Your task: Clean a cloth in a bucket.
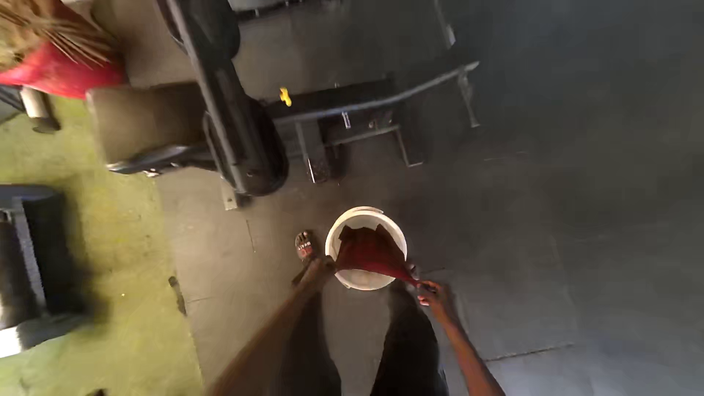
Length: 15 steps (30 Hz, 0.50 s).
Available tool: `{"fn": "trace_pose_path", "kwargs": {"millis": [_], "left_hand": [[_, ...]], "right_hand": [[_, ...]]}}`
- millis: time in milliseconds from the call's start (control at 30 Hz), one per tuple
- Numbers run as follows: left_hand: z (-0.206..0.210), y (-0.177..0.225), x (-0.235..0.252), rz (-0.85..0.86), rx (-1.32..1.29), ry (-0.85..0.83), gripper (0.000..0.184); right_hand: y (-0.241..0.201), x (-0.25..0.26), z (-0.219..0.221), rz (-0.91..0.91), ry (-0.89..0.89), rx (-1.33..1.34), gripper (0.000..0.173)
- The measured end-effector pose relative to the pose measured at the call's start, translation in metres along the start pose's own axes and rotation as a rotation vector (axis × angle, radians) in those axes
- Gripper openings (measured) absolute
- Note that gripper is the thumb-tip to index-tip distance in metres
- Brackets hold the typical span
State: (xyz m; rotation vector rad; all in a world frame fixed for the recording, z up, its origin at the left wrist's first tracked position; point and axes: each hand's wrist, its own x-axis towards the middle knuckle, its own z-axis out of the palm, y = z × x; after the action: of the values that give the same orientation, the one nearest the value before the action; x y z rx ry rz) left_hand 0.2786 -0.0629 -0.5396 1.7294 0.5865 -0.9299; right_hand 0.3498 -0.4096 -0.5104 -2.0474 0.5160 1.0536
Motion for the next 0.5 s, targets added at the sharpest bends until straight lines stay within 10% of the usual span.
{"fn": "trace_pose_path", "kwargs": {"millis": [200, 500], "left_hand": [[0.09, -0.047, 0.154, -0.09, 0.134, -0.101, 0.025], [0.177, -0.136, 0.311, -0.101, 0.461, -0.266, 0.039]], "right_hand": [[0.037, 0.171, 0.095, -0.172, -0.324, -0.558, 0.023], [0.105, 0.295, 0.221, 0.036, -0.352, -0.618, 0.03]]}}
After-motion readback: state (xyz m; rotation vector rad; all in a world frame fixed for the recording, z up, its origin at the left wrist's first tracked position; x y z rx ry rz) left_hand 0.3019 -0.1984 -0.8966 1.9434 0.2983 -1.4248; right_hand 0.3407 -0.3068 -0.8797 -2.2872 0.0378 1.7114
